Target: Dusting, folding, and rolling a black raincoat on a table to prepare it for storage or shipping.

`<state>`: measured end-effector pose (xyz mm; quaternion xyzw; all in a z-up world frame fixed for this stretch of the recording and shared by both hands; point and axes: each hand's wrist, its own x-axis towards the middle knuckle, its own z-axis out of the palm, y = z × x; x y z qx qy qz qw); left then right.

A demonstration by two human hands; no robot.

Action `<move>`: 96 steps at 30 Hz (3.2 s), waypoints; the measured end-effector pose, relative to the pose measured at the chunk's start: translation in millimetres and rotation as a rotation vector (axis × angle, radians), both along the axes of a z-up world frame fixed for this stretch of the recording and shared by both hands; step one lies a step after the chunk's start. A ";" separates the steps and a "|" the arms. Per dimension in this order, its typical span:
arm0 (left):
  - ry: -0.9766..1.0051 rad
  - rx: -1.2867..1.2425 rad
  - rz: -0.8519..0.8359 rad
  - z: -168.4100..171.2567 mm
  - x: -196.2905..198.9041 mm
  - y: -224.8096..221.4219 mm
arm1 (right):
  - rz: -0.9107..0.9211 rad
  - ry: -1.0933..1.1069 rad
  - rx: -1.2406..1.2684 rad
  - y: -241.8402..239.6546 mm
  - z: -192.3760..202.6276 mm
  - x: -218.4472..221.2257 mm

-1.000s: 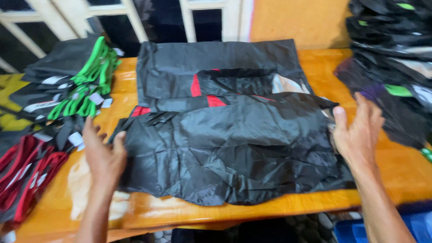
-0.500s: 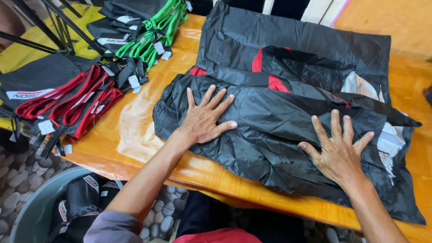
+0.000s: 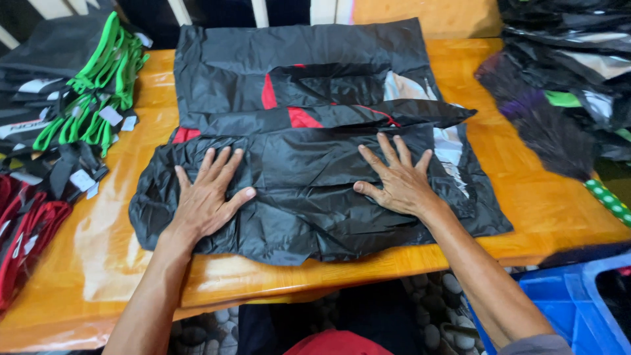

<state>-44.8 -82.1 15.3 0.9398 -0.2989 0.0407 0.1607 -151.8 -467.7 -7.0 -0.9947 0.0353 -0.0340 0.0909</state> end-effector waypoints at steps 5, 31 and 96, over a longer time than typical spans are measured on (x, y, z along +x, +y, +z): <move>-0.638 -0.437 0.084 21.2 -33.8 54.1 | -0.162 -0.421 0.209 -15.1 33.4 -60.1; -0.242 -0.573 0.157 -43.1 -144.0 163.7 | -0.747 -0.927 1.959 -21.9 44.1 -219.1; 0.530 0.065 -0.084 68.1 139.2 -89.8 | 0.311 0.219 0.282 -48.7 101.6 148.9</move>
